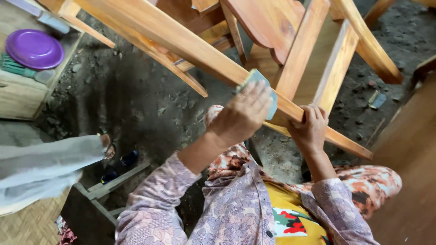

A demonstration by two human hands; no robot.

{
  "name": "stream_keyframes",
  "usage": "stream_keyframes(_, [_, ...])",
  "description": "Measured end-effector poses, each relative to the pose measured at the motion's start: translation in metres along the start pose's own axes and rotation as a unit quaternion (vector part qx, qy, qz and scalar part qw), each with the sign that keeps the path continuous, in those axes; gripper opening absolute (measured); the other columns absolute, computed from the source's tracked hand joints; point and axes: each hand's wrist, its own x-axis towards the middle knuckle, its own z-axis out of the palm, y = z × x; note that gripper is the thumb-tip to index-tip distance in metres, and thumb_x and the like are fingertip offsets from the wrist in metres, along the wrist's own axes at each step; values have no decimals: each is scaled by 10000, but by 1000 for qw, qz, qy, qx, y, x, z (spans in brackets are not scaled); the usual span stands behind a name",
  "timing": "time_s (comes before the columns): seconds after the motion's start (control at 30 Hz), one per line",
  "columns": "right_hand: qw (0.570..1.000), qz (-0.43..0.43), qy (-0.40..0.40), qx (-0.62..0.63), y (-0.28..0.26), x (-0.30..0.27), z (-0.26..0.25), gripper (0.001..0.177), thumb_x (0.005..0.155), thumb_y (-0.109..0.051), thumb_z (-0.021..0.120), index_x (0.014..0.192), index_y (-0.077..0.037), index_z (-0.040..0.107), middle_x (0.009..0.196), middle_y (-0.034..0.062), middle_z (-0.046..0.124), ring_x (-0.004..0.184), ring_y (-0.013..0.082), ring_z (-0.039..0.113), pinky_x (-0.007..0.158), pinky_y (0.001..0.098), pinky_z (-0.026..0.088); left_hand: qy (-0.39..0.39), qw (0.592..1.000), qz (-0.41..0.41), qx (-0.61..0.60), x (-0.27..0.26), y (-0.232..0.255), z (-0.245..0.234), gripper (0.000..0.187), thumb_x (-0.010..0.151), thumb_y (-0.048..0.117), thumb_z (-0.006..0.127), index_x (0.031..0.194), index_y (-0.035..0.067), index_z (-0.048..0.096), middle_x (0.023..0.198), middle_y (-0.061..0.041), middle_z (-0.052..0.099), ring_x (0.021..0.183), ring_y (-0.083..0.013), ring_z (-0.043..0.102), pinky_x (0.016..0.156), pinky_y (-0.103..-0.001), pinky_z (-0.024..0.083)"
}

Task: Sanding wooden chairs with sandpaper to smooth the surface.

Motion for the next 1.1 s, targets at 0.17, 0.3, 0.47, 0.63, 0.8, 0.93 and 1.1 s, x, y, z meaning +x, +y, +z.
stream_keyframes(0.17, [999,4,0,-33,4,-2,5,586,557,-169,891,1097,-111,671,974,60,652,1029,338,619,944,452,489,-6,999,18,30,16,-38,-37,230,906,100,683,1097,1,766,1172,-218,727,1201,-405,643,1116,-538,439])
stream_keyframes(0.3, [1000,16,18,-8,-8,-1,5,559,558,-102,853,1076,-102,643,958,72,635,1067,345,603,982,453,472,9,970,-7,243,26,-110,-128,243,1054,182,633,1185,108,824,1260,-79,750,1237,-271,667,1144,-417,449])
stream_keyframes(0.47, [999,17,35,-21,-16,-1,6,567,542,-98,839,1070,-97,633,960,77,637,1070,350,602,975,469,471,10,979,-32,200,20,-101,-119,202,1027,104,686,1145,6,818,1277,-212,727,1239,-408,637,1101,-528,430])
stream_keyframes(0.63, [998,9,31,-49,-15,0,7,587,523,-104,841,1068,-91,623,968,85,632,1076,351,596,969,464,474,55,987,-79,129,15,-17,-27,156,944,88,702,1068,61,792,1131,-173,748,1112,-364,702,1059,-493,525])
stream_keyframes(0.8, [998,2,29,-56,-16,1,4,578,526,-98,818,1068,-93,617,970,83,635,1093,338,599,983,475,469,16,999,-30,-12,0,32,29,248,899,67,638,1114,-9,735,1243,-240,697,1256,-389,624,1156,-519,427])
stream_keyframes(0.93, [998,1,34,-55,-18,2,1,577,539,-95,837,1070,-76,614,975,101,644,1088,346,609,981,482,478,10,999,-4,-32,2,-5,1,251,927,66,602,1131,28,744,1280,-208,685,1276,-385,605,1165,-530,412])
stream_keyframes(1.1, [998,-13,-30,-62,-27,6,-11,503,697,-207,791,1114,-20,581,1087,176,632,1097,397,592,1015,484,414,-69,952,-21,296,26,-106,-130,316,1160,219,628,1382,5,703,1393,-185,647,1317,-292,616,1159,-372,467])
